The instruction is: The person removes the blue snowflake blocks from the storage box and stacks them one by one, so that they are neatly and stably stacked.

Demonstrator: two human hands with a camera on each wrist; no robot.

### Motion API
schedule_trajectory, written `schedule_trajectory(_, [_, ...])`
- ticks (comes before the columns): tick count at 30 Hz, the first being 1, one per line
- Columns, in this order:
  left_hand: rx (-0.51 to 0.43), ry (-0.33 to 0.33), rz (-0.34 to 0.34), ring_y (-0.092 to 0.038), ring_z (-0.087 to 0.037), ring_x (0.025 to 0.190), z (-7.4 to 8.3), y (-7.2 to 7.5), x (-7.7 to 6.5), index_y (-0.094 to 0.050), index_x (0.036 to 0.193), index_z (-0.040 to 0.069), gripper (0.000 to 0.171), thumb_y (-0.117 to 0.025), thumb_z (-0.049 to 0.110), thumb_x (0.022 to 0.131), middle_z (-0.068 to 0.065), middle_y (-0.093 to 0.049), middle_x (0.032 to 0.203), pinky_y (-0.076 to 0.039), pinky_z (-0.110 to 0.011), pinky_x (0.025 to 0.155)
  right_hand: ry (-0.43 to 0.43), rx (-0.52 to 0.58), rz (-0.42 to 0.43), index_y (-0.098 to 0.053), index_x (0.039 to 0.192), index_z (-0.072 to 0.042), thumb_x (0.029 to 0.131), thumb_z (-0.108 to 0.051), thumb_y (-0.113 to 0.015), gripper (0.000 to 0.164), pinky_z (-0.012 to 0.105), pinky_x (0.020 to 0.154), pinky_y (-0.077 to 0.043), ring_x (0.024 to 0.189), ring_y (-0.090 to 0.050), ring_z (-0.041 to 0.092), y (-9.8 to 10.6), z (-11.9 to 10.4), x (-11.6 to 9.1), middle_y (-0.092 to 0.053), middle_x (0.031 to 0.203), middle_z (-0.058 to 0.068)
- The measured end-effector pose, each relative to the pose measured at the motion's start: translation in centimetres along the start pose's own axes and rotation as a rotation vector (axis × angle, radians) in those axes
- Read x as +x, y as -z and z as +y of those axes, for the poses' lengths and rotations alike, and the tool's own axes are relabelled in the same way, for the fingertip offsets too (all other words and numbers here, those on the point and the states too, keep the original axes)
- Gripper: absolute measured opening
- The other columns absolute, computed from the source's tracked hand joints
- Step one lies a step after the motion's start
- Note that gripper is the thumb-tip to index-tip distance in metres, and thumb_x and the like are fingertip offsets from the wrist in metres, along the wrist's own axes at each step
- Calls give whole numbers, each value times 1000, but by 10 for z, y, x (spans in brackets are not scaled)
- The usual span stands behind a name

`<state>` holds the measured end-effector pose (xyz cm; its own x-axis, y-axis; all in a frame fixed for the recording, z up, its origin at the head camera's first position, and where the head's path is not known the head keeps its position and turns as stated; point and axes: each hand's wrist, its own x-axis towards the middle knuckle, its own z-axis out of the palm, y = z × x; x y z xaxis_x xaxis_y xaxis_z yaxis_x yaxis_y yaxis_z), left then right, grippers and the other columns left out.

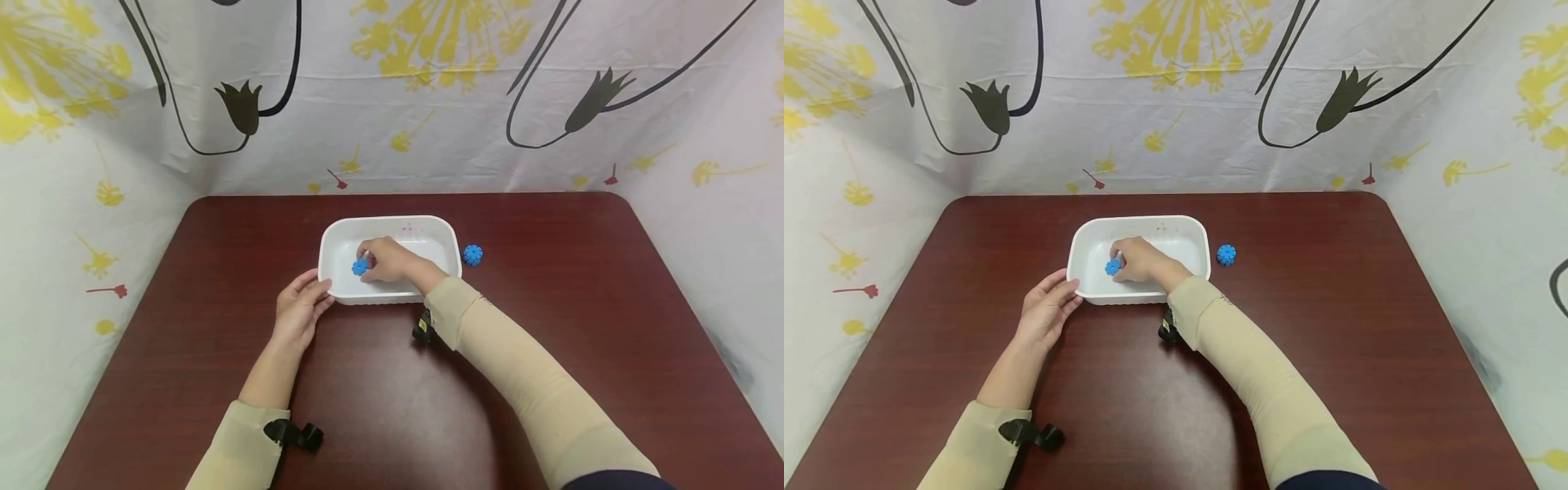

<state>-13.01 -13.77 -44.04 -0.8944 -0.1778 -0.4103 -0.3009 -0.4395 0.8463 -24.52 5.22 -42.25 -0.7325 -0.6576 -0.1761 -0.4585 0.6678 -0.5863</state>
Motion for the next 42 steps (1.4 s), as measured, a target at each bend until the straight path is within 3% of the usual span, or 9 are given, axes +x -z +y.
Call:
schedule_trajectory(9, [-12, -4, -9, -65, -12, 76, 1, -1, -1, -52, 138, -2, 44, -66, -1, 95, 1, -69, 93, -60, -21, 72, 0, 55, -15, -62, 122, -3, 86, -13, -81, 42, 26, 86, -49, 84, -59, 14, -5, -8, 8, -67, 89, 3])
schedule_trajectory(20, [-24, -11, -16, -64, -11, 76, 1, -2, -1, -52, 136, -2, 46, -68, -1, 94, 0, -68, 91, -60, -20, 72, 66, -12, -12, -68, 117, 0, 88, -12, -79, 33, 23, 77, -48, 78, -56, 13, -13, -23, 15, -65, 83, 4])
schedule_trajectory(30, [-27, 0, -14, -65, -11, 76, 1, -2, -1, -52, 137, -2, 46, -68, -2, 94, 0, -68, 92, -60, -21, 73, 72, -68, -14, -68, 123, -4, 87, -16, -82, 40, 24, 84, -51, 90, -61, 15, -19, -30, 18, -70, 100, 6])
schedule_trajectory(37, [-22, -3, -7, -65, -10, 74, 1, -2, -3, -52, 138, -2, 47, -68, -2, 94, 2, -67, 91, -60, -19, 70, 80, -59, -38, -68, 124, -3, 89, -15, -80, 39, 25, 85, -52, 91, -61, 16, -17, -29, 16, -70, 102, 7])
schedule_trajectory(42, [-30, 2, 2, -65, -10, 75, 1, -2, -4, -54, 136, -1, 47, -70, -2, 92, 0, -67, 95, -60, -20, 70, 102, -42, 15, -70, 119, -4, 88, -17, -80, 35, 25, 85, -52, 91, -62, 16, -13, -24, 11, -70, 99, 6])
